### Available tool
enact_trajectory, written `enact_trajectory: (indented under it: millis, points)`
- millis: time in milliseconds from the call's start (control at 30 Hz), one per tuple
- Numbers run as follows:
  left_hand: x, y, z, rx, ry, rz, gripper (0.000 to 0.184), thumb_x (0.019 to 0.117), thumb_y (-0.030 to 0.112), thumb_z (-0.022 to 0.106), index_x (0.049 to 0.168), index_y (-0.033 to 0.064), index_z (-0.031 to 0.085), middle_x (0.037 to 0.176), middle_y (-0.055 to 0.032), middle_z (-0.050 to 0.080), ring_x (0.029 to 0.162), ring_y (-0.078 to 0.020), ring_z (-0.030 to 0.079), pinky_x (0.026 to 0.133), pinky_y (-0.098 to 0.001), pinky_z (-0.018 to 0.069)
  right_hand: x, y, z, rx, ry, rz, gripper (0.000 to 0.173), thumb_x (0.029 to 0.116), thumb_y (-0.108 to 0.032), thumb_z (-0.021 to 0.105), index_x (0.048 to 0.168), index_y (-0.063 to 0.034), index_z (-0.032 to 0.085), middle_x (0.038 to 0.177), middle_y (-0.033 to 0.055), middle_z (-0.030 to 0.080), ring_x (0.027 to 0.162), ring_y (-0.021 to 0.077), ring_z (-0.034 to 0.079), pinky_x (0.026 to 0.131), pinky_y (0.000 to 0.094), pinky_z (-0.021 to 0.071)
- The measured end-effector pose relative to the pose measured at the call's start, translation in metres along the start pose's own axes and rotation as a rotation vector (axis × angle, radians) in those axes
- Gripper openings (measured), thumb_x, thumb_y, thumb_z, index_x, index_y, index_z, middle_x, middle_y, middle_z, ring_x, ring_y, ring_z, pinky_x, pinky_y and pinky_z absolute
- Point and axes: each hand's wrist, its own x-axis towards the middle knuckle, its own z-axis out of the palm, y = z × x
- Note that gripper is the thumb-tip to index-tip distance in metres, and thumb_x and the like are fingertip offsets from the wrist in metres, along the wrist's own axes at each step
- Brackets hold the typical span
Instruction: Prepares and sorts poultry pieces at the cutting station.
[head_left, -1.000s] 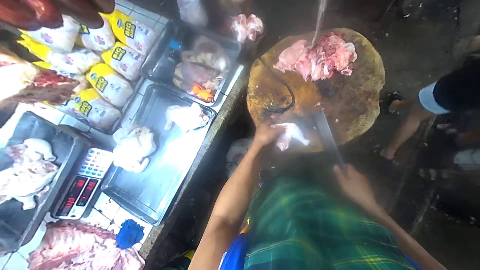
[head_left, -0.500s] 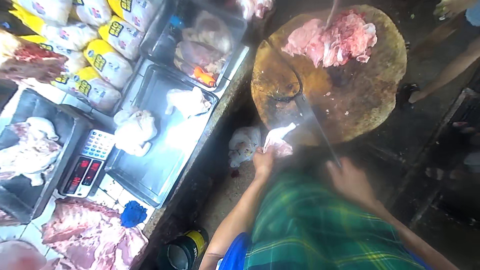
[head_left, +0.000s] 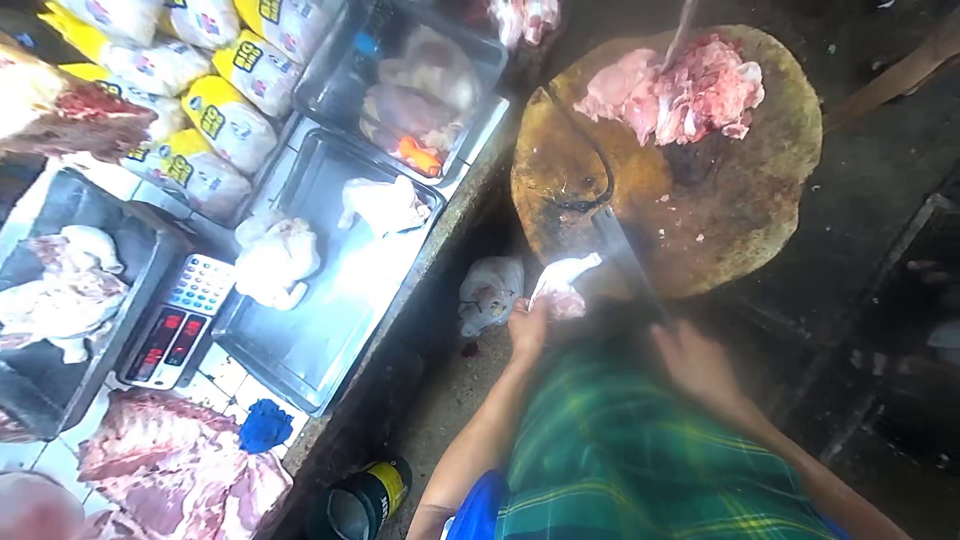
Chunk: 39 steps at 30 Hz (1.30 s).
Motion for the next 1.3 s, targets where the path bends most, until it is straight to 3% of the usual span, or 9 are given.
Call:
enact_trajectory:
  millis: [133,200,333,500,767,900,1067,1167,1300]
  points:
    - [-0.002,0.003,0.002,-0.015,-0.008,-0.010,0.027,0.1005,0.028,0.066,0.099,0.0026,0.060,0.077,-0.0105,0.069,0.063,-0.0213,0.070,0.061,-0.0395,0.0617,-0.009,-0.012,-0.002,0.084,0.250,-0.179,0.050,0.1062,-0.052,0.045,0.114,-0.0060,0.065,0.067,0.0079,0.062,0.059,0.0236,0.063,0.056,0.0442,0.0517]
    - [-0.003,0.003,0.003,-0.008,-0.005,-0.006,0.026,0.1003,0.028,0.067,0.098,0.0032,0.060,0.077,-0.0100,0.069,0.063,-0.0207,0.070,0.060,-0.0387,0.0613,-0.003,-0.012,0.006,0.075,0.310,-0.257,0.048,0.1060,-0.048,0.048,0.111,-0.0042,0.066,0.066,0.0085,0.063,0.057,0.0234,0.063,0.054,0.0430,0.0521]
    - [-0.002,0.002,0.002,-0.011,-0.004,-0.007,0.030,0.0994,0.032,0.069,0.099,0.0031,0.060,0.078,-0.0105,0.069,0.065,-0.0212,0.069,0.061,-0.0395,0.0610,0.014,0.001,0.023,-0.101,-0.028,-0.007,0.063,0.1064,-0.060,0.033,0.130,-0.0083,0.059,0.091,0.0156,0.072,0.089,0.0354,0.072,0.079,0.0557,0.0569]
    - [0.008,0.000,-0.004,-0.068,-0.024,0.011,0.026,0.0987,0.028,0.070,0.097,0.0039,0.059,0.073,-0.0098,0.067,0.058,-0.0195,0.065,0.054,-0.0348,0.0561,0.006,-0.001,0.013,-0.103,-0.065,0.047,0.066,0.1048,-0.065,0.031,0.128,-0.0103,0.059,0.089,0.0133,0.070,0.088,0.0335,0.071,0.078,0.0540,0.0564]
    - [0.001,0.004,0.000,-0.104,-0.064,-0.017,0.022,0.0993,0.021,0.067,0.096,0.0019,0.056,0.075,-0.0111,0.067,0.060,-0.0212,0.067,0.057,-0.0369,0.0597,-0.006,-0.016,0.010,0.042,0.336,-0.233,0.049,0.1066,-0.047,0.047,0.115,-0.0025,0.065,0.067,0.0094,0.064,0.058,0.0240,0.065,0.053,0.0428,0.0531]
    - [-0.003,0.003,-0.002,-0.100,-0.061,-0.026,0.028,0.1004,0.026,0.068,0.100,0.0004,0.058,0.078,-0.0123,0.069,0.063,-0.0221,0.069,0.059,-0.0388,0.0610,0.010,-0.001,0.025,-0.106,-0.047,0.025,0.065,0.1062,-0.061,0.032,0.131,-0.0070,0.058,0.090,0.0159,0.071,0.088,0.0354,0.072,0.079,0.0553,0.0571]
    - [0.013,-0.013,-0.020,-0.253,-0.103,0.016,0.020,0.0989,0.019,0.066,0.100,0.0037,0.054,0.074,-0.0102,0.064,0.059,-0.0186,0.062,0.053,-0.0336,0.0542,0.010,-0.001,0.007,0.008,-0.015,0.071,0.062,0.1049,-0.062,0.036,0.126,-0.0091,0.060,0.082,0.0134,0.067,0.079,0.0328,0.069,0.072,0.0548,0.0548]
    - [0.027,-0.025,-0.037,-0.517,-0.232,-0.044,0.008,0.1044,0.016,0.050,0.106,0.0100,0.054,0.077,-0.0060,0.064,0.057,-0.0119,0.058,0.049,-0.0249,0.0474,0.020,0.000,-0.005,0.089,0.042,0.090,0.061,0.1050,-0.061,0.041,0.127,-0.0076,0.061,0.082,0.0161,0.066,0.078,0.0347,0.067,0.072,0.0572,0.0535]
    - [0.024,-0.013,-0.083,-0.766,-0.340,-0.096,0.024,0.1051,0.025,0.040,0.110,0.0134,0.060,0.081,-0.0056,0.066,0.059,-0.0108,0.059,0.050,-0.0234,0.0487,0.041,0.006,-0.004,0.096,0.105,0.098,0.066,0.1042,-0.062,0.041,0.130,-0.0048,0.060,0.086,0.0211,0.067,0.079,0.0409,0.067,0.074,0.0629,0.0536]
